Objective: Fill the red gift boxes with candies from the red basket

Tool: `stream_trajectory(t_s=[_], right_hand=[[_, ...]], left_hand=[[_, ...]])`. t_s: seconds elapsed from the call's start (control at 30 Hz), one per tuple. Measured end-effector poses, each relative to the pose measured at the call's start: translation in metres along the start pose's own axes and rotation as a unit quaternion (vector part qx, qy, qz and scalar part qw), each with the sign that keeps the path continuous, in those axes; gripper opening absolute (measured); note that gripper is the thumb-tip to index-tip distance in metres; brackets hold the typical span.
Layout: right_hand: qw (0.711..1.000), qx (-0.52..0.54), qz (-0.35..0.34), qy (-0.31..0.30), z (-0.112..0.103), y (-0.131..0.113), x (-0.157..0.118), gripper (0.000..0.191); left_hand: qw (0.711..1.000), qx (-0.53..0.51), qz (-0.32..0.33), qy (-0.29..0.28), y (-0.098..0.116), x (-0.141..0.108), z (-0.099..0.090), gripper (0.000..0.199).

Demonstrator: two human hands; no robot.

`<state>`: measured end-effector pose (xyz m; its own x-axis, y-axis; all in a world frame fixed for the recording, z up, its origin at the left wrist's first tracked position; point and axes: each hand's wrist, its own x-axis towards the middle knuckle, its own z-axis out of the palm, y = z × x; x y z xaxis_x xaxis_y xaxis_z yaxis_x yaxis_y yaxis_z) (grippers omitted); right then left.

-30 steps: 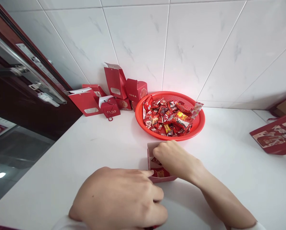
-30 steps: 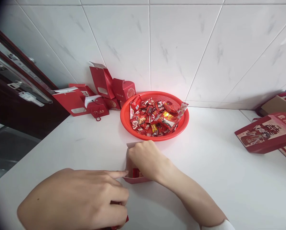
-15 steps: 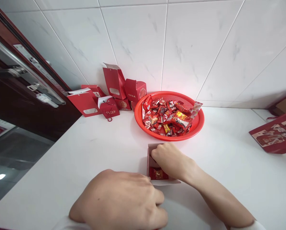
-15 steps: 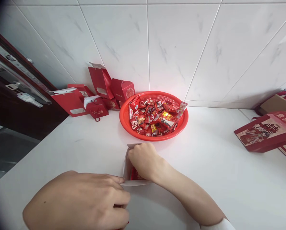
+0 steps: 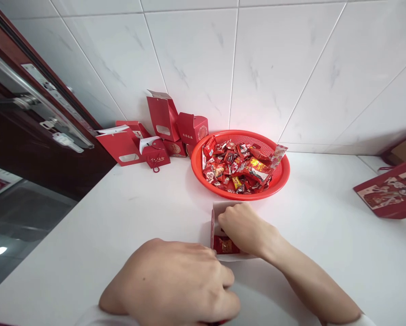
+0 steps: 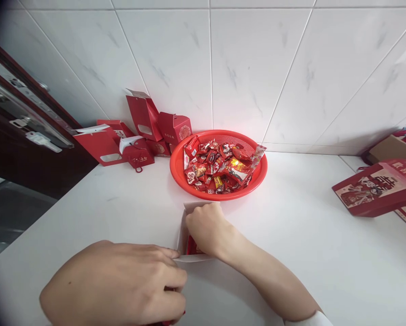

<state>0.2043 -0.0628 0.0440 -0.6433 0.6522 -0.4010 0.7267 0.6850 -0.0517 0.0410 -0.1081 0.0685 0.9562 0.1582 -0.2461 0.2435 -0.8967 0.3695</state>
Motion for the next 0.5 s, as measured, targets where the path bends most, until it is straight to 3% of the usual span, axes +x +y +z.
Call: stream_trajectory(t_s=[0.13,0.27,0.37,0.5], right_hand=[[0.998,-0.025,0.008,-0.063,-0.002,-0.011,0.005,0.026],[0.994,-0.046,-0.034,-0.089,0.0,-0.014,0.011,0.024],[0.995,-0.029,-0.059,-0.075,0.003,-0.004,0.01,0.023],[0.997,0.018,-0.073,-0.012,0.002,0.021,-0.004,0.02]], left_hand=[[1.0,0.005,-0.003,0.004,-0.001,0.001,0.0,0.017],[1.0,0.005,-0.003,-0.021,-0.002,0.003,-0.004,0.017],[0.999,0.008,-0.007,-0.041,-0.003,0.005,-0.008,0.017],[0.999,0.009,-0.015,-0.038,-0.004,0.006,-0.01,0.017]])
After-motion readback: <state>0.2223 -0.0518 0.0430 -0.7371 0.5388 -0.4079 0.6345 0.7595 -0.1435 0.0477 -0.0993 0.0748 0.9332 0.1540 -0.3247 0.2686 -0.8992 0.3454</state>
